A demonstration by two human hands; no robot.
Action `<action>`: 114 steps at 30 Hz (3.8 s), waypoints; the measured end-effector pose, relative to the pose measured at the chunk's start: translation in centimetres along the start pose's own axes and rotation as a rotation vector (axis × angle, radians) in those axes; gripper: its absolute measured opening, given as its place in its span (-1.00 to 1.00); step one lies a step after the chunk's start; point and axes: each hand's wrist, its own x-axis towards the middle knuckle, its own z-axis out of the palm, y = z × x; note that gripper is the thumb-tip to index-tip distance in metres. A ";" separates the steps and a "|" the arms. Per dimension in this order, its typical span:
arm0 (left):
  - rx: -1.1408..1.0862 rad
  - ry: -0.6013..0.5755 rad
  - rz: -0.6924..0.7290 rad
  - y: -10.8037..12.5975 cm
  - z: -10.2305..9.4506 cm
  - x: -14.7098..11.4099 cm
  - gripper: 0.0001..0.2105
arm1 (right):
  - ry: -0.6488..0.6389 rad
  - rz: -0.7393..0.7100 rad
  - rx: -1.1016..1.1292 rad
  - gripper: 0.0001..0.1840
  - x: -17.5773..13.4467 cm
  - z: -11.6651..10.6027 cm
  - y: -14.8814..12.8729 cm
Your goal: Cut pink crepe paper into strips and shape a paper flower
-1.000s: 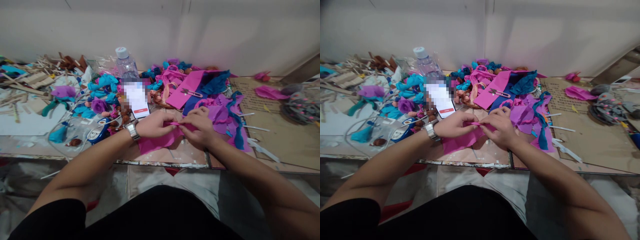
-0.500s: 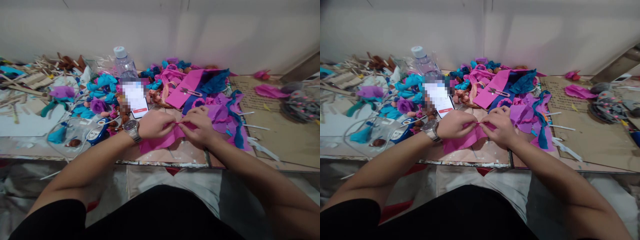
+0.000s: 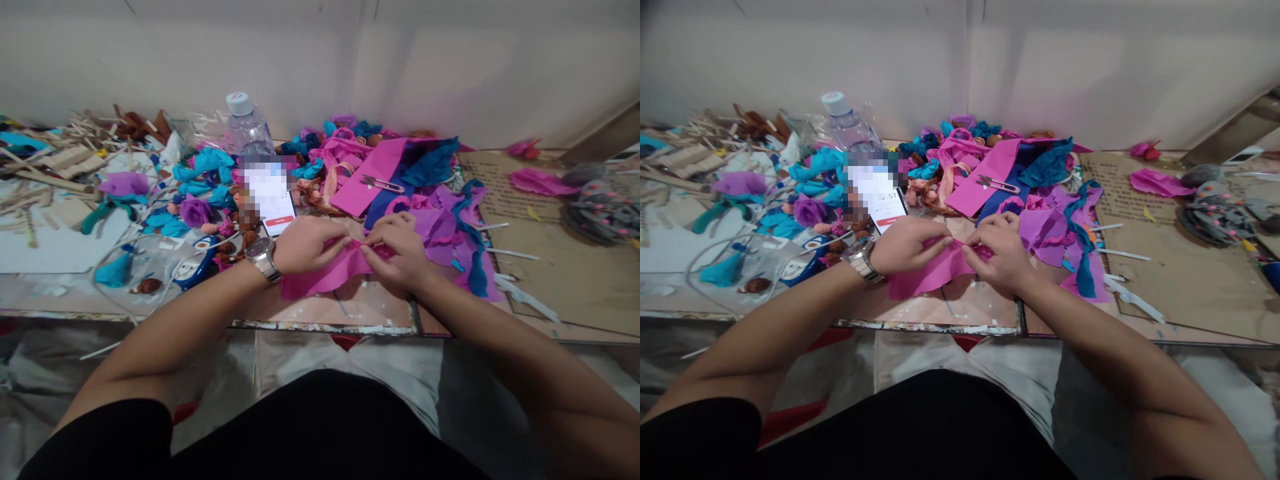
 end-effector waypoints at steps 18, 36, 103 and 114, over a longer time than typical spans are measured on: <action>-0.165 -0.084 0.047 0.2 -0.8 -0.1 -0.68 | -0.047 -0.015 0.026 -0.82 0.0 0.1 -0.3; -0.462 -0.374 -0.098 -0.2 -1.1 0.4 -0.74 | -0.086 -0.066 -0.023 -0.92 -0.2 0.3 -0.1; 0.070 0.000 -0.047 1.1 0.5 -0.2 -0.75 | -0.055 0.008 -0.057 -0.93 -0.2 0.5 0.0; 0.151 0.035 0.029 0.6 1.1 -0.5 -0.75 | -0.058 0.017 -0.035 -0.94 -0.1 0.4 -0.2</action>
